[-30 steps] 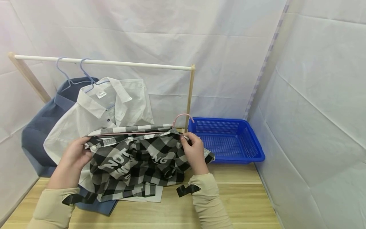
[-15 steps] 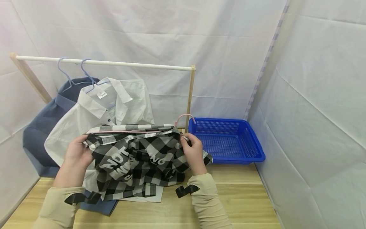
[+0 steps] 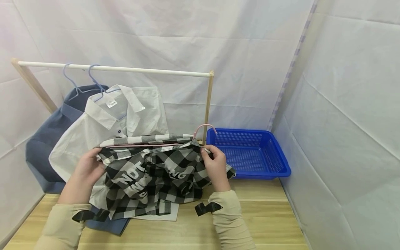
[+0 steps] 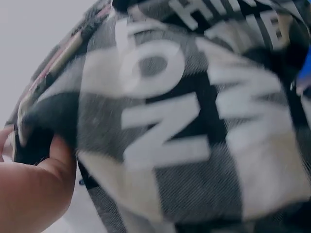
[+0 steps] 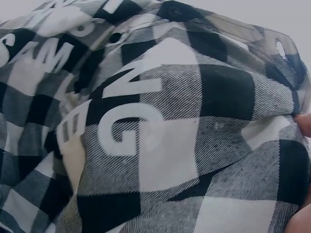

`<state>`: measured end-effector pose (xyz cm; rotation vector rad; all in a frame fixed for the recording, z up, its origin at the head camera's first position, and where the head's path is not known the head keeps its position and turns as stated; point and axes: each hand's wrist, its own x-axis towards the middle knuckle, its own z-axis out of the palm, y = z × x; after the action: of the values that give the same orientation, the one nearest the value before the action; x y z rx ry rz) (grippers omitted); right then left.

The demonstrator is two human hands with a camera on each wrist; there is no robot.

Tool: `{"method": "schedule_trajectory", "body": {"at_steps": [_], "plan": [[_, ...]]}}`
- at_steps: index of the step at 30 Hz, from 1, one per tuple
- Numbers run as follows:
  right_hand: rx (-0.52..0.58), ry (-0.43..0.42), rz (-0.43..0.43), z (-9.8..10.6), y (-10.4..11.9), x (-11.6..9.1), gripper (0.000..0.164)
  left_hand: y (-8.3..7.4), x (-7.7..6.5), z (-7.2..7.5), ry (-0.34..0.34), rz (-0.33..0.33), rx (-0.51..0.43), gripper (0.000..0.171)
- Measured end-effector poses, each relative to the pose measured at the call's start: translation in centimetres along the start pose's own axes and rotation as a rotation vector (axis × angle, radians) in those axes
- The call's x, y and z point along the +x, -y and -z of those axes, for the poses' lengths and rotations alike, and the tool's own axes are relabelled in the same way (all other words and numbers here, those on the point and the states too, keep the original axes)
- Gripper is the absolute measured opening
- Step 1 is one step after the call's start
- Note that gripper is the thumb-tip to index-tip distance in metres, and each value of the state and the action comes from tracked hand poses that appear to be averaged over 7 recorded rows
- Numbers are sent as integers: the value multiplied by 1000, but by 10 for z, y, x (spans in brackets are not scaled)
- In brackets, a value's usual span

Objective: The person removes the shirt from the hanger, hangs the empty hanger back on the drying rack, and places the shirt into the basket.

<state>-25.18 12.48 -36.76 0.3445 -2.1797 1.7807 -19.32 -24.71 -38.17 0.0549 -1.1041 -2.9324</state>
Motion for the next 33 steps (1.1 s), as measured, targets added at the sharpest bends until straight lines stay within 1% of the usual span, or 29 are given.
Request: {"method": "schedule_trajectory", "body": {"at_steps": [2, 4, 6, 9, 11, 13, 16, 18, 20, 22, 23, 25, 28, 30, 31, 33], "plan": [[-16, 4, 3, 2, 1, 0, 10, -1, 1, 5, 49, -34, 140, 40], [-26, 14, 6, 3, 3, 0, 9, -3, 1, 10, 76, -61, 285, 44], [-36, 28, 3, 4, 5, 0, 7, -6, 0, 16, 99, -81, 371, 47], [-58, 53, -11, 4, 7, 0, 7, -9, -3, 23, 167, -138, 437, 48], [-67, 66, -20, 4, 9, -1, 8, -9, -4, 26, 219, -182, 444, 48], [-83, 79, -51, 3, 20, -2, 9, -9, -4, 28, 257, -215, 451, 45], [-79, 87, -77, 3, 22, -2, 10, -10, -6, 26, 218, -216, 498, 41], [-81, 85, -88, 3, 23, -3, 10, -11, -8, 24, 176, -224, 561, 35], [-70, 77, -73, 3, 13, -1, 9, -12, -9, 22, 122, -232, 648, 31], [-67, 69, -68, 2, 14, -1, 9, -13, -9, 21, 112, -257, 703, 29], [-65, 65, -69, 1, 14, -1, 9, -13, -9, 21, 108, -260, 721, 28], [-63, 63, -76, 1, 15, -2, 9, -14, -9, 23, 122, -248, 730, 28], [-60, 66, -86, 0, 16, -2, 9, -16, -9, 27, 168, -207, 674, 30], [-60, 68, -94, 0, 16, -2, 9, -17, -8, 30, 184, -180, 650, 32], [-58, 68, -99, 0, 16, -3, 9, -17, -8, 32, 179, -164, 649, 32], [-57, 65, -104, 0, 16, -3, 8, -16, -6, 33, 139, -143, 647, 30]]}}
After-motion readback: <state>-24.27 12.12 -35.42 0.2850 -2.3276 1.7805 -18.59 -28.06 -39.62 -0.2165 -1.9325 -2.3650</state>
